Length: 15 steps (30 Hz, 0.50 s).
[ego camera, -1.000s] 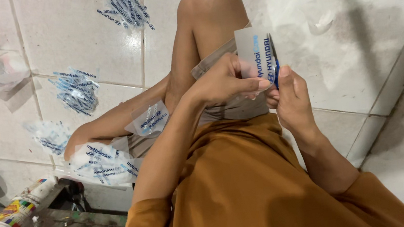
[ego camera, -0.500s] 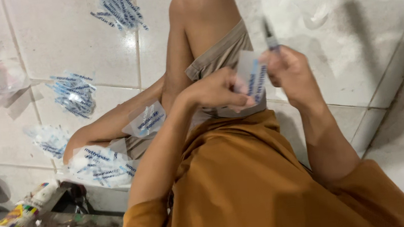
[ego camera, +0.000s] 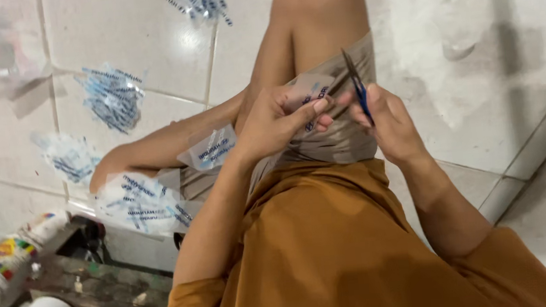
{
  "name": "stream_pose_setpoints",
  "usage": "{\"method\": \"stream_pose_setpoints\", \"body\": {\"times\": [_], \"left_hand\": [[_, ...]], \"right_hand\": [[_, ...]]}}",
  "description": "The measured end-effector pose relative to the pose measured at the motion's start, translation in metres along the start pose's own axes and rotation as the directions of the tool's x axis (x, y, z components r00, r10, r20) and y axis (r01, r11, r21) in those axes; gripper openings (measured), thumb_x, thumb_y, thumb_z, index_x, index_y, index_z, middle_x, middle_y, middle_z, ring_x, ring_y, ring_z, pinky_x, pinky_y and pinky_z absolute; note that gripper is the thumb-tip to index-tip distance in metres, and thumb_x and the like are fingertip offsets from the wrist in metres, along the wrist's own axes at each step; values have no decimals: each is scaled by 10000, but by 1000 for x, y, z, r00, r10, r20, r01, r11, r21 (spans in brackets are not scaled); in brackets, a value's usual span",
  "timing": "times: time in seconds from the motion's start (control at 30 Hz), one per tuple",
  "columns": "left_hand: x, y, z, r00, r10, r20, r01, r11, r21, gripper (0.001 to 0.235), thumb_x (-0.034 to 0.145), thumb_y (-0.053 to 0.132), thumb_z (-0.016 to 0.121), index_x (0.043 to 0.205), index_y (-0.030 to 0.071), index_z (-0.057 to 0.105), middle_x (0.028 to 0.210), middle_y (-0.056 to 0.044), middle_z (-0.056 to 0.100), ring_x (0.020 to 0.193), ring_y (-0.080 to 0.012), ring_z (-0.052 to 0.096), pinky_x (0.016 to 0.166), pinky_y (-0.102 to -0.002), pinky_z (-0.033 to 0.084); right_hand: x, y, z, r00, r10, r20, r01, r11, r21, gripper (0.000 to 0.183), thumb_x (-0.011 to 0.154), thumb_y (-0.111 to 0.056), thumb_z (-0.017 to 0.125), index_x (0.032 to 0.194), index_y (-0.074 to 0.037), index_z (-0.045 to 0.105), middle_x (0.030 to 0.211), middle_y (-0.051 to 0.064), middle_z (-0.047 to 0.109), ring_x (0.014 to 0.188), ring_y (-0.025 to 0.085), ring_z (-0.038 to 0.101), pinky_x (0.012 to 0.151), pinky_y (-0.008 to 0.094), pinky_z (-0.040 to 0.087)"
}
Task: The person sits cross-legged on a tiled floor and uses scissors to cut a translucent plastic sheet with blue text into small strips. The person holds the sheet with one hand and cuts it with the other, then drops the cut pieces onto the floor.
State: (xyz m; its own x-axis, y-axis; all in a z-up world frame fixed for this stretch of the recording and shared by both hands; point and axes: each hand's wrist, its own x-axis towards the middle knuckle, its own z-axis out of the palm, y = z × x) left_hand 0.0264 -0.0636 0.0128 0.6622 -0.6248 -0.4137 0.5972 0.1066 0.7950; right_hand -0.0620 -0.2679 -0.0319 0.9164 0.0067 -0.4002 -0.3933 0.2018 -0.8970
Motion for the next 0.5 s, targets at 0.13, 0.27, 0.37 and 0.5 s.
{"method": "stream_pose_setpoints", "body": {"times": [0.13,0.27,0.37,0.5], "left_hand": [[-2,-2,-11,1000,21,0,-21,999,24,148,969,71,662,912,-48,728,752,-178,759,672,-161,766,623,-252,643],[-2,-10,-12,999,10,39,-10,1000,-16,157,965,96,667,887,-26,729,742,-171,762,641,-158,766,585,-225,621],[-4,-4,-8,999,2,36,0,999,-45,163,955,93,674,878,-42,724,714,-196,747,613,-183,759,571,-260,632],[-6,0,-5,999,-9,37,12,997,-82,159,943,82,682,852,-42,719,691,-205,735,594,-193,753,566,-290,644]], "right_hand": [[-12,32,-5,996,92,18,-93,992,88,545,1111,-457,346,1096,23,603,595,-35,334,475,40,268,436,187,293],[-11,32,3,993,80,88,-90,990,113,519,1114,-411,330,1087,44,578,582,-20,316,467,43,225,428,190,256],[-7,28,10,993,49,111,-61,993,100,508,1111,-406,338,1076,38,582,583,-19,314,483,45,218,434,191,247],[-4,27,11,990,18,142,-26,998,56,494,1110,-395,345,1055,33,584,582,-5,331,494,50,229,436,198,257]]}}
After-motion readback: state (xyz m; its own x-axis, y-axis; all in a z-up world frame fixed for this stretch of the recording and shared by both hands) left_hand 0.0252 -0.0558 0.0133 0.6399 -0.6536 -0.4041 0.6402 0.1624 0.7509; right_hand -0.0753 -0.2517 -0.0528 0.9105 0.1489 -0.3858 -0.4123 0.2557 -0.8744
